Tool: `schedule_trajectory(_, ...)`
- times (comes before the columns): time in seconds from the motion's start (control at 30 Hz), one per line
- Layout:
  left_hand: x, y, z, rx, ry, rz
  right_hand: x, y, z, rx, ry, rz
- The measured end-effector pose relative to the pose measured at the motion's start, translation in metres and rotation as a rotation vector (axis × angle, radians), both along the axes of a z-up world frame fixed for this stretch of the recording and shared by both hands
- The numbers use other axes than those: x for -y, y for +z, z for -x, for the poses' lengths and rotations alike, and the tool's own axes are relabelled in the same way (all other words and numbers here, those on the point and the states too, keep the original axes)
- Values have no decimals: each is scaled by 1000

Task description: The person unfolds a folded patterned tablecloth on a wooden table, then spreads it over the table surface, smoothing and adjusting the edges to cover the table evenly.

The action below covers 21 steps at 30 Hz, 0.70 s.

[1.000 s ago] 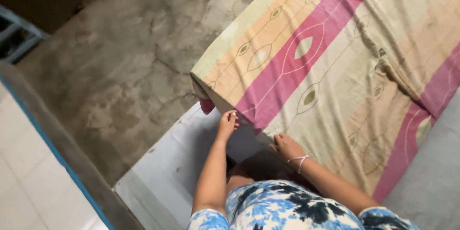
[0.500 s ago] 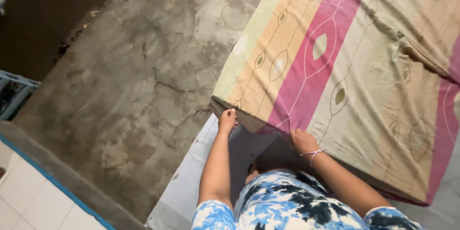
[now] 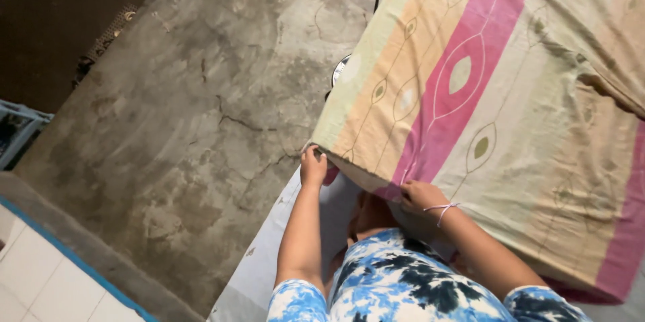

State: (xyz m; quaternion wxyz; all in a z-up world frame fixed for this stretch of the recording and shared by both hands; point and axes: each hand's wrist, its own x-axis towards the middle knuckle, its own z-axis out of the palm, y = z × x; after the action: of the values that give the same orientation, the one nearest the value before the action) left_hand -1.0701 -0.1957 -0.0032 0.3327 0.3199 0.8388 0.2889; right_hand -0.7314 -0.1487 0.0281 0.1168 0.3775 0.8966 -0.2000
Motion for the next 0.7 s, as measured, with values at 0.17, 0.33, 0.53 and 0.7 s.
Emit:
schedule_trajectory(0.17,-20,26,13,-77,-185,84,-34,24,34,83,-64,99)
schedule_trajectory(0.33,-52,11,38,-120,-358,214,-81,22,76,8,-133,61)
schedule_trajectory(0.53,-59,22,49,-126,-437,352,-107,-27,115,-13,-33,-76)
schedule_trajectory(0.7,-62,17,63,-214,-584,353,-110,-4,143,-18,-133,37)
